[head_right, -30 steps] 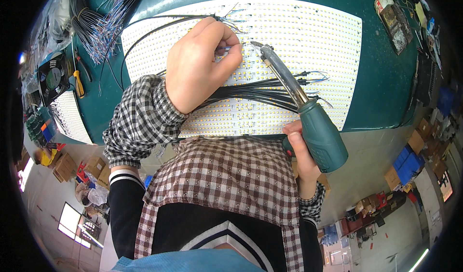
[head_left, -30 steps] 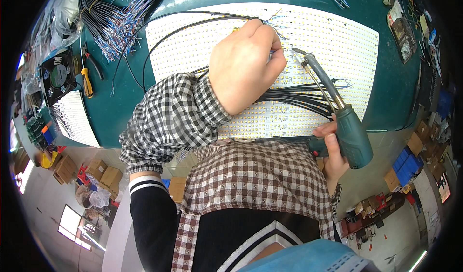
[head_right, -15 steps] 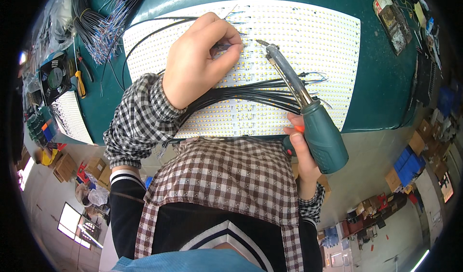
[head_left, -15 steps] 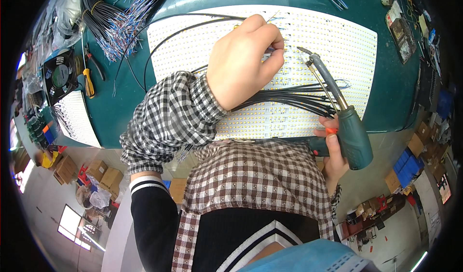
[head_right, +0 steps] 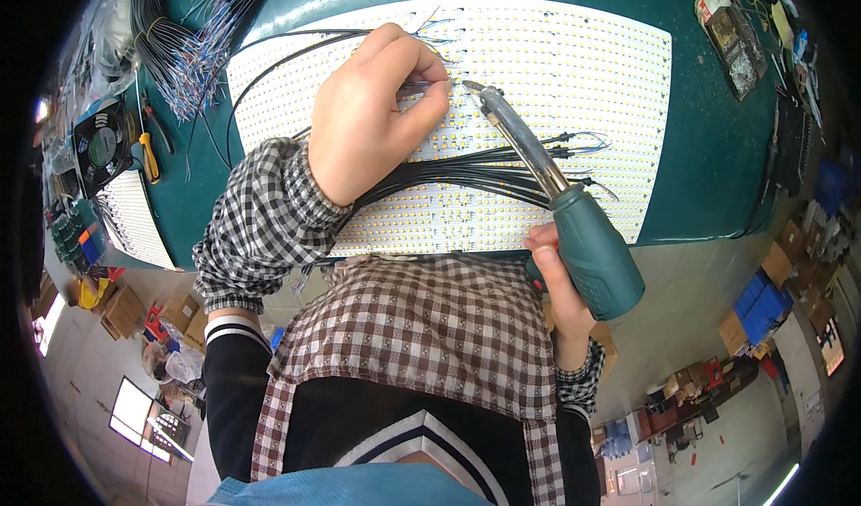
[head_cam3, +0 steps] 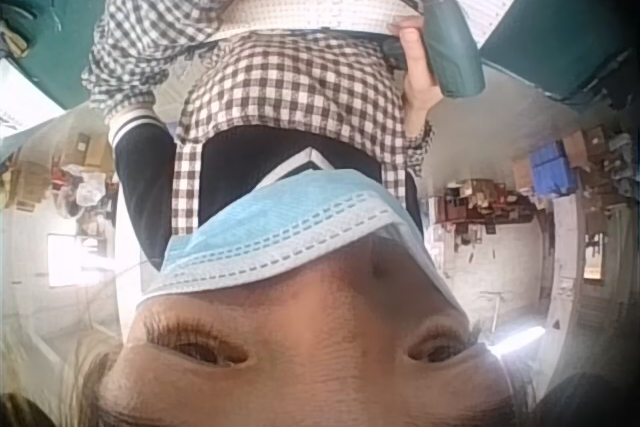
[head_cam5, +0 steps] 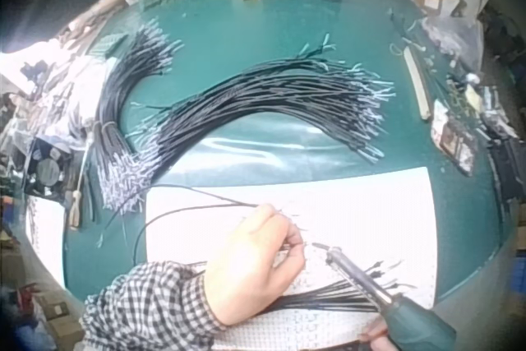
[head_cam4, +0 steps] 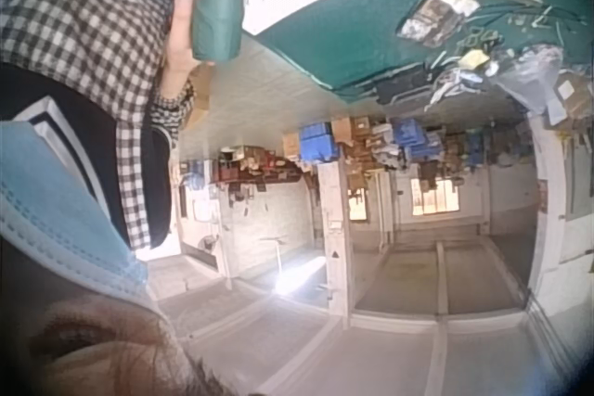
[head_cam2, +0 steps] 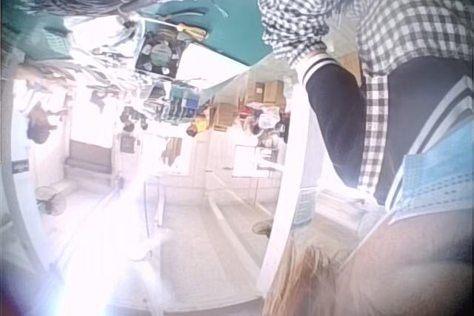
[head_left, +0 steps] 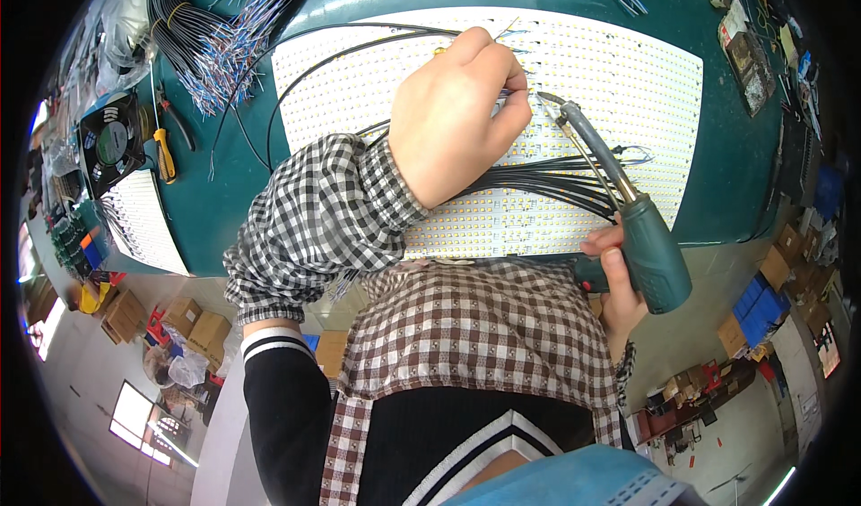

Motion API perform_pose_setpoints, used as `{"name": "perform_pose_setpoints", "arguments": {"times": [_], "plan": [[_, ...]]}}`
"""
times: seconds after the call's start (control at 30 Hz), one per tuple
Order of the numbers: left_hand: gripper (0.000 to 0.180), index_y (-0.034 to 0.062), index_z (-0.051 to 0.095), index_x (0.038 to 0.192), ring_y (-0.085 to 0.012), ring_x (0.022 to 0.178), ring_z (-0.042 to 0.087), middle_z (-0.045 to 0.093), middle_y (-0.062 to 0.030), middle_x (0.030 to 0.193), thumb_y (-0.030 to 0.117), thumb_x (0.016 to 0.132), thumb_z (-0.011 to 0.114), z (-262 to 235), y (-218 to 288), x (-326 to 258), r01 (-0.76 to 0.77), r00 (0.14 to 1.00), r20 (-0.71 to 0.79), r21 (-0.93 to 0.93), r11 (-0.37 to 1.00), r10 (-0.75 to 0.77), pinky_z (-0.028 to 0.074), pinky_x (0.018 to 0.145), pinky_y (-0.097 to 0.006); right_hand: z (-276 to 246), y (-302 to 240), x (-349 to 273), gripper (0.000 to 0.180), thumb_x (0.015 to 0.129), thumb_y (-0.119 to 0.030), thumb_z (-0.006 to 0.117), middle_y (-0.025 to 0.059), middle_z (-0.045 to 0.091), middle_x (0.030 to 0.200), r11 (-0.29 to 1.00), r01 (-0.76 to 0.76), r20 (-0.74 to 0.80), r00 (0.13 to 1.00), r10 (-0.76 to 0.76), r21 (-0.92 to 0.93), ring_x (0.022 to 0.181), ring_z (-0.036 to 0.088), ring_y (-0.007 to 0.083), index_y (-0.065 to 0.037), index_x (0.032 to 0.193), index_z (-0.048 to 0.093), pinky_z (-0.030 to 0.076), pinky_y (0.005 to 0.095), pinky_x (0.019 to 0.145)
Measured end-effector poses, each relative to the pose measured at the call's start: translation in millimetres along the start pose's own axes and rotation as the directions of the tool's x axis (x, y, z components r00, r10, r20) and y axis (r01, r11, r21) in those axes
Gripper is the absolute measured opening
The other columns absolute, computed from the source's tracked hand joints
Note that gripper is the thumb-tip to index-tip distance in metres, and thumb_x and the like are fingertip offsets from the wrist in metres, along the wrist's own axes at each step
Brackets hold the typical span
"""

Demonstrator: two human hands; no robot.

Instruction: The person places a bundle of wires onto an LED board and solders individual wire leads to the board using a soldering gun.

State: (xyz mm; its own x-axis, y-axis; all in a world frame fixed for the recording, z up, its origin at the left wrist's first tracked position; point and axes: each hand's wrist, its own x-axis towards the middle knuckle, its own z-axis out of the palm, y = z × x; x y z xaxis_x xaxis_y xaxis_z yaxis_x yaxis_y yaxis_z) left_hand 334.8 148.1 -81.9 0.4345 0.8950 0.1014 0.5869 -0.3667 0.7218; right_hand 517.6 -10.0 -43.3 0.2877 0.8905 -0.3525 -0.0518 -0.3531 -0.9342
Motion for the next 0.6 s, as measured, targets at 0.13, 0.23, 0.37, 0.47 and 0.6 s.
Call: {"name": "perform_pose_setpoints", "arguments": {"times": [0.13, 0.23, 0.37, 0.47, 0.6], "plan": [[0.007, 0.0052, 0.056, 0.076, -0.0205, 0.066, 0.058, 0.054, -0.0059, 0.075, 0.006, 0.073, 0.062, 0.5, 0.6, -0.9, 0.012, 1.0, -0.011, -0.011, 1.0, -0.012, 0.046, 0.057, -0.029, 1.2, -1.0, 0.6, 0.014, 0.08, 0.001, 0.056, 0.0138, 0.06, 0.084, 1.0, 0.02, 0.009, 1.0, -0.02, -0.021, 0.077, 0.059, 0.0208, 0.008, 0.093, 0.057, 0.051, 0.0333, 0.07], [0.007, 0.0054, 0.056, 0.076, -0.0212, 0.066, 0.058, 0.054, -0.0061, 0.075, 0.005, 0.073, 0.062, 1.2, 0.6, -0.9, 0.001, 1.0, -0.015, 0.018, 1.0, 0.0, 0.046, 0.057, -0.029, 1.1, -2.0, 1.0, 0.016, 0.082, -0.006, 0.056, 0.0137, 0.059, 0.083, 0.999, 0.003, 0.011, 1.0, -0.003, -0.052, 0.076, 0.059, 0.0214, 0.006, 0.093, 0.056, 0.05, 0.0346, 0.074], [0.007, 0.0055, 0.056, 0.076, -0.022, 0.066, 0.058, 0.054, -0.0061, 0.075, 0.005, 0.072, 0.062, 1.5, 0.7, -1.0, -0.003, 1.0, -0.014, 0.037, 0.999, 0.003, 0.046, 0.057, -0.03, 0.6, -3.2, 1.8, 0.02, 0.085, -0.014, 0.055, 0.0138, 0.058, 0.083, 0.994, 0.002, 0.048, 0.999, 0.003, -0.11, 0.077, 0.059, 0.0223, 0.005, 0.093, 0.055, 0.051, 0.0357, 0.077], [0.008, 0.0055, 0.056, 0.076, -0.0223, 0.066, 0.057, 0.054, -0.0063, 0.075, 0.005, 0.072, 0.062, 1.0, 0.5, -0.8, -0.001, 1.0, -0.011, 0.032, 0.999, 0.001, 0.046, 0.057, -0.03, 1.6, -3.6, 1.6, 0.021, 0.085, -0.014, 0.054, 0.0135, 0.057, 0.082, 0.995, -0.015, 0.04, 0.999, 0.019, -0.102, 0.078, 0.059, 0.0224, 0.005, 0.094, 0.054, 0.051, 0.0355, 0.075], [0.008, 0.0052, 0.056, 0.076, -0.0224, 0.067, 0.057, 0.054, -0.0065, 0.075, 0.005, 0.072, 0.062, 0.4, 0.4, -0.7, -0.004, 1.0, 0.001, 0.04, 0.999, 0.004, 0.046, 0.057, -0.03, 2.6, -3.7, 1.3, 0.021, 0.085, -0.013, 0.054, 0.0133, 0.057, 0.082, 0.995, -0.017, 0.032, 0.999, 0.021, -0.102, 0.079, 0.059, 0.0223, 0.005, 0.095, 0.054, 0.052, 0.0352, 0.074]]}}
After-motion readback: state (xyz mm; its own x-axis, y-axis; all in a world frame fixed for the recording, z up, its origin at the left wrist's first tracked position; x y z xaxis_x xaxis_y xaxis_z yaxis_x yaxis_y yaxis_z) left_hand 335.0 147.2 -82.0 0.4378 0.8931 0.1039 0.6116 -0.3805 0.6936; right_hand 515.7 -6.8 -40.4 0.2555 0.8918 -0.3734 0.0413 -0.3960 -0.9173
